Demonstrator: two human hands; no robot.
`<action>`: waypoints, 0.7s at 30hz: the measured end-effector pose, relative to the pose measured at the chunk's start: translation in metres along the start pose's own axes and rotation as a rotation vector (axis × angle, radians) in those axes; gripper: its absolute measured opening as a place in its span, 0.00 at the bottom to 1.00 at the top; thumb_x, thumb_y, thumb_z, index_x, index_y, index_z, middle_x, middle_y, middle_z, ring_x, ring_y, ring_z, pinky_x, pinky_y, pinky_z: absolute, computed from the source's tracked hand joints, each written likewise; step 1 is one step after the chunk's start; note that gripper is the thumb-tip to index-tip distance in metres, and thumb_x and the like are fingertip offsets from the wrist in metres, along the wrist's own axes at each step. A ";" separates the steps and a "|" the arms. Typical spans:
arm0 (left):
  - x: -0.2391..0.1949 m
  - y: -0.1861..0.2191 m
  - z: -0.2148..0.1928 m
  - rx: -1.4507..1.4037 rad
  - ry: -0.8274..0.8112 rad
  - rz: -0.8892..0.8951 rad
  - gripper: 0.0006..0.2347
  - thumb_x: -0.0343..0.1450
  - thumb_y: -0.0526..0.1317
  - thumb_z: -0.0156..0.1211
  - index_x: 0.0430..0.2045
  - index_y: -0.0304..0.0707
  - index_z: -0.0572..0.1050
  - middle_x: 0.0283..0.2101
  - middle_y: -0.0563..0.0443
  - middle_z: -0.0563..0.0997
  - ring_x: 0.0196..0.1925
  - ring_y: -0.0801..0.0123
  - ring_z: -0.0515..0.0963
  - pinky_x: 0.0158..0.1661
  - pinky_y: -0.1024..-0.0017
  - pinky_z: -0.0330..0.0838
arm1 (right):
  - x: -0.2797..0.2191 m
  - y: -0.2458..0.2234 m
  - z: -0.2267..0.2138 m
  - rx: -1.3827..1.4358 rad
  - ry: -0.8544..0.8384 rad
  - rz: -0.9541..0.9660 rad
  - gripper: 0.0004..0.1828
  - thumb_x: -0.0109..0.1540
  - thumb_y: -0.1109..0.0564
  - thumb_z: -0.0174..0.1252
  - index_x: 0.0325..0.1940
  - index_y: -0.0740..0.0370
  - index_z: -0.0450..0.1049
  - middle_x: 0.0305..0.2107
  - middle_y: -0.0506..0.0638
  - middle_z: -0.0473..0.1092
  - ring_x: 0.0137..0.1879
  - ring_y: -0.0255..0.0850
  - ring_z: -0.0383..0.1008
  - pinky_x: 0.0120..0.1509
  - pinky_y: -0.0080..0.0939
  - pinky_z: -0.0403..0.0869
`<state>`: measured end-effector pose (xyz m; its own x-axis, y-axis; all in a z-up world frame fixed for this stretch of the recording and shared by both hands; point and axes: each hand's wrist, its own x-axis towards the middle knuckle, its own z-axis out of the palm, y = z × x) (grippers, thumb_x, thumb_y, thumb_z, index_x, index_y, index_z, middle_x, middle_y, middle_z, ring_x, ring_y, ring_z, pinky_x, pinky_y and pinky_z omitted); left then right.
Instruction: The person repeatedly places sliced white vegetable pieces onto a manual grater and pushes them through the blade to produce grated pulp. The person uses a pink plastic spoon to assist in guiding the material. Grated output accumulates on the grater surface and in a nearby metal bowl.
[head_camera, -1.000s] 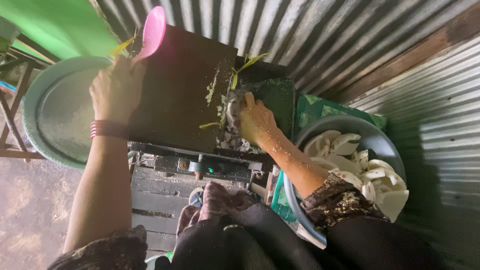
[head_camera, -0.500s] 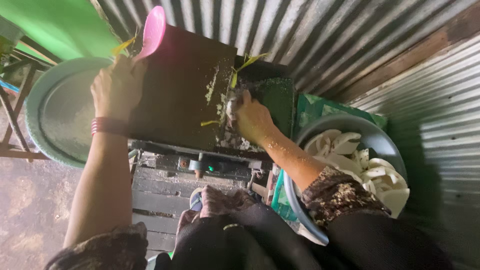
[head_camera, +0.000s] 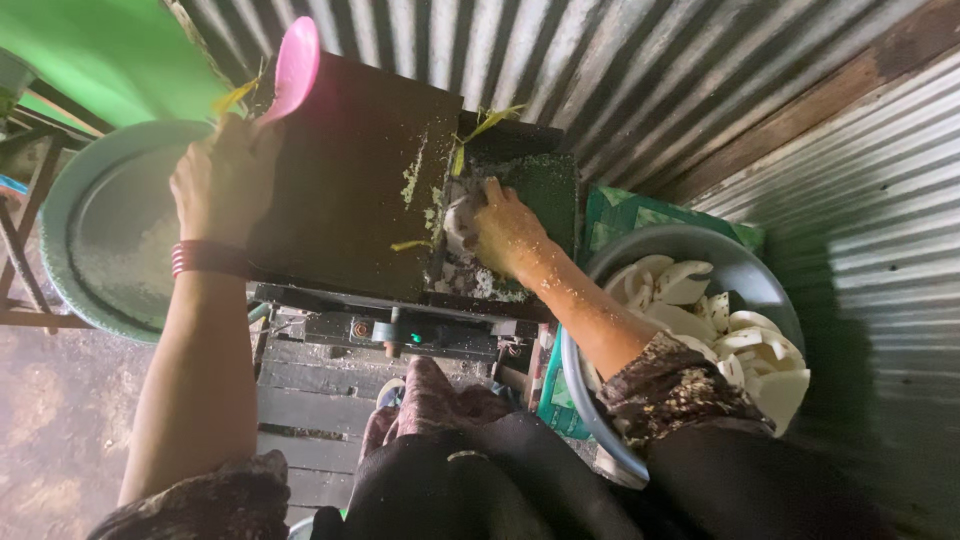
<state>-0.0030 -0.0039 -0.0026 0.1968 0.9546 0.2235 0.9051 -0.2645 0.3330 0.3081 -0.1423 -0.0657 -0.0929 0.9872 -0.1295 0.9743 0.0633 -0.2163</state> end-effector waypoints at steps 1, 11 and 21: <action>0.001 0.001 0.000 0.004 -0.004 0.001 0.20 0.81 0.55 0.51 0.43 0.33 0.75 0.33 0.23 0.80 0.37 0.26 0.79 0.39 0.38 0.71 | 0.002 0.000 -0.002 -0.018 -0.027 0.004 0.28 0.55 0.49 0.68 0.52 0.71 0.77 0.64 0.70 0.57 0.65 0.63 0.64 0.65 0.55 0.71; 0.006 0.002 -0.001 0.039 -0.013 0.003 0.20 0.82 0.55 0.51 0.42 0.32 0.74 0.32 0.24 0.80 0.36 0.27 0.79 0.37 0.39 0.72 | 0.004 -0.010 -0.006 0.002 -0.055 -0.022 0.27 0.56 0.51 0.65 0.53 0.72 0.74 0.65 0.69 0.56 0.64 0.63 0.64 0.62 0.56 0.73; 0.006 -0.003 0.002 0.009 0.011 0.011 0.21 0.81 0.57 0.53 0.42 0.33 0.75 0.31 0.27 0.80 0.35 0.30 0.80 0.36 0.41 0.72 | 0.005 -0.012 0.005 -0.015 0.043 -0.095 0.28 0.57 0.56 0.61 0.57 0.77 0.70 0.59 0.69 0.61 0.63 0.65 0.64 0.60 0.58 0.74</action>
<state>-0.0033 0.0030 -0.0040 0.2023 0.9501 0.2375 0.9063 -0.2735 0.3222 0.2953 -0.1388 -0.0684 -0.1766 0.9820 -0.0668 0.9644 0.1591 -0.2113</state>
